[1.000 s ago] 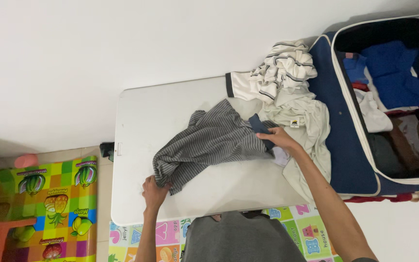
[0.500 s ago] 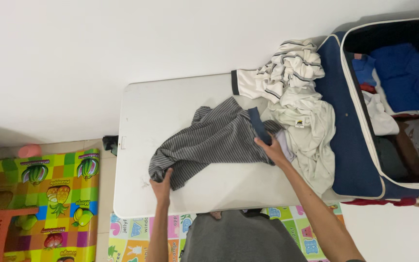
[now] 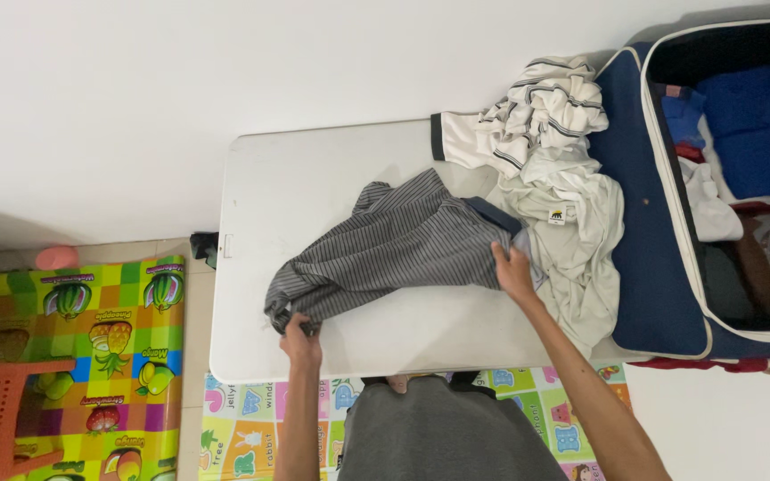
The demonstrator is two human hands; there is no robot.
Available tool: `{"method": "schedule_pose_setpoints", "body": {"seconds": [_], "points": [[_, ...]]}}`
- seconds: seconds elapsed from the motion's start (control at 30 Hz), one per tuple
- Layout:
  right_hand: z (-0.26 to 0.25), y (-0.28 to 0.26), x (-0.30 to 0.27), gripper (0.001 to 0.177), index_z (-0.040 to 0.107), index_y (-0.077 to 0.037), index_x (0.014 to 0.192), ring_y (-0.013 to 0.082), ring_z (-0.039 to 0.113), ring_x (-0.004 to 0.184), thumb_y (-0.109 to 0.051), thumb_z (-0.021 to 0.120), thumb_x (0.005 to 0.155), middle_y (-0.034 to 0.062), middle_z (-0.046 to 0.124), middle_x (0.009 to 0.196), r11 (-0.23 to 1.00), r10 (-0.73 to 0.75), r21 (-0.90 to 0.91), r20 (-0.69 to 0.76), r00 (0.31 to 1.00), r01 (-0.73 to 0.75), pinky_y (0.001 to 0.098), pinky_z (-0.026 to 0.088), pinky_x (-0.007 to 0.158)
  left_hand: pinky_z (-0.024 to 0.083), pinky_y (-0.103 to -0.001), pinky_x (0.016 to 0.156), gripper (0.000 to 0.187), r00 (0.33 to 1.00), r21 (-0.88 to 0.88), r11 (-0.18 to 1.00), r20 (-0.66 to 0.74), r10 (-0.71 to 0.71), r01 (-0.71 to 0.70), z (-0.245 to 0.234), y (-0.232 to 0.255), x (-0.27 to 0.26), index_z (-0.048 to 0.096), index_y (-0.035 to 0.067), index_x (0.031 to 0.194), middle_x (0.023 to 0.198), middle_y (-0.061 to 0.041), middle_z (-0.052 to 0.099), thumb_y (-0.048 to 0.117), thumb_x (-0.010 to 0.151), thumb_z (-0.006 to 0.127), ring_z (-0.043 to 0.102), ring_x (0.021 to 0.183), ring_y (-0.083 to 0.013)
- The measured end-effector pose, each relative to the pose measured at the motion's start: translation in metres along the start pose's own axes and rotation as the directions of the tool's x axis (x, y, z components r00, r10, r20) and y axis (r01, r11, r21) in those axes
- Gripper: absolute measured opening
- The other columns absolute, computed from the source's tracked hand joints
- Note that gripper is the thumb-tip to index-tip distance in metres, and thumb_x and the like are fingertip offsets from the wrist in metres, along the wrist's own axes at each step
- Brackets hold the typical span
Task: The person folds a striped shirt on a white table and places it into an open suitcase. The person uses their hands to smooth and fold the shirt into a compact rectangle before packing it.
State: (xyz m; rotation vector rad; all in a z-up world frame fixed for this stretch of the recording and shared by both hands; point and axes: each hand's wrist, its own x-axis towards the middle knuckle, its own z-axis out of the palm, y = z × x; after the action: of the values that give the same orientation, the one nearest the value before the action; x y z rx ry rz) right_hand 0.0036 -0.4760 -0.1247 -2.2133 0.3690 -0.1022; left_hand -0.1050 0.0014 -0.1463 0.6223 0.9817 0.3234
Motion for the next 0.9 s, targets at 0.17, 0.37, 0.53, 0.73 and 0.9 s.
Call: {"method": "schedule_pose_setpoints", "body": {"seconds": [0.17,0.37,0.53,0.73,0.9], "points": [[-0.032,-0.019,0.032,0.043,0.065,0.004,0.117,0.0199,0.066,0.101,-0.036,0.064,0.101,0.0162,0.072,0.114,0.820,0.303,0.486,0.084,0.949,-0.304,0.0352,0.052,0.082,0.056,-0.050,0.093,0.017,0.951,-0.264,0.958,0.308,-0.029,0.115,0.008,0.062,0.038,0.051,-0.001,0.091,0.098,-0.015,0.059,-0.004,0.074,0.052,0.061,0.093,-0.0315],[-0.046,-0.070,0.021,0.044,0.058,0.000,0.130,0.0240,0.069,0.109,-0.029,0.058,0.097,0.0114,0.069,0.124,0.413,0.405,0.665,0.478,0.780,-0.622,0.0388,0.059,0.089,0.055,-0.049,0.095,0.045,0.889,-0.239,0.881,0.321,-0.326,0.409,0.034,0.087,-0.014,0.060,-0.008,0.112,0.113,-0.022,0.067,0.024,0.081,0.055,0.065,0.105,-0.0352],[-0.041,-0.079,0.004,0.044,0.063,0.004,0.125,0.0244,0.070,0.104,-0.025,0.070,0.092,0.0130,0.070,0.120,0.619,0.302,0.509,0.549,0.779,-0.599,0.0375,0.058,0.086,0.054,-0.045,0.093,0.059,0.809,0.187,0.860,0.291,-0.510,0.475,0.038,0.085,-0.051,0.062,-0.001,0.123,0.120,-0.018,0.068,0.047,0.089,0.062,0.065,0.109,-0.0320],[-0.021,-0.043,0.047,0.051,0.068,0.011,0.111,0.0319,0.071,0.096,-0.036,0.071,0.090,0.0221,0.073,0.103,0.979,0.157,-0.180,0.379,0.912,-0.094,0.0379,0.054,0.081,0.056,-0.042,0.083,0.039,0.800,0.411,0.832,0.313,-0.512,0.372,0.024,0.082,-0.006,0.061,0.001,0.119,0.112,-0.012,0.067,0.025,0.089,0.064,0.065,0.097,-0.0254],[-0.021,-0.075,0.099,0.056,0.069,0.015,0.101,0.0340,0.070,0.088,-0.040,0.063,0.097,0.0287,0.073,0.096,0.955,0.138,-0.297,0.361,0.922,-0.027,0.0412,0.054,0.079,0.054,-0.041,0.086,0.030,0.829,0.213,0.933,0.431,-0.357,0.291,0.064,0.115,0.005,0.062,0.001,0.110,0.110,-0.013,0.067,0.020,0.087,0.063,0.065,0.096,-0.0243]]}}
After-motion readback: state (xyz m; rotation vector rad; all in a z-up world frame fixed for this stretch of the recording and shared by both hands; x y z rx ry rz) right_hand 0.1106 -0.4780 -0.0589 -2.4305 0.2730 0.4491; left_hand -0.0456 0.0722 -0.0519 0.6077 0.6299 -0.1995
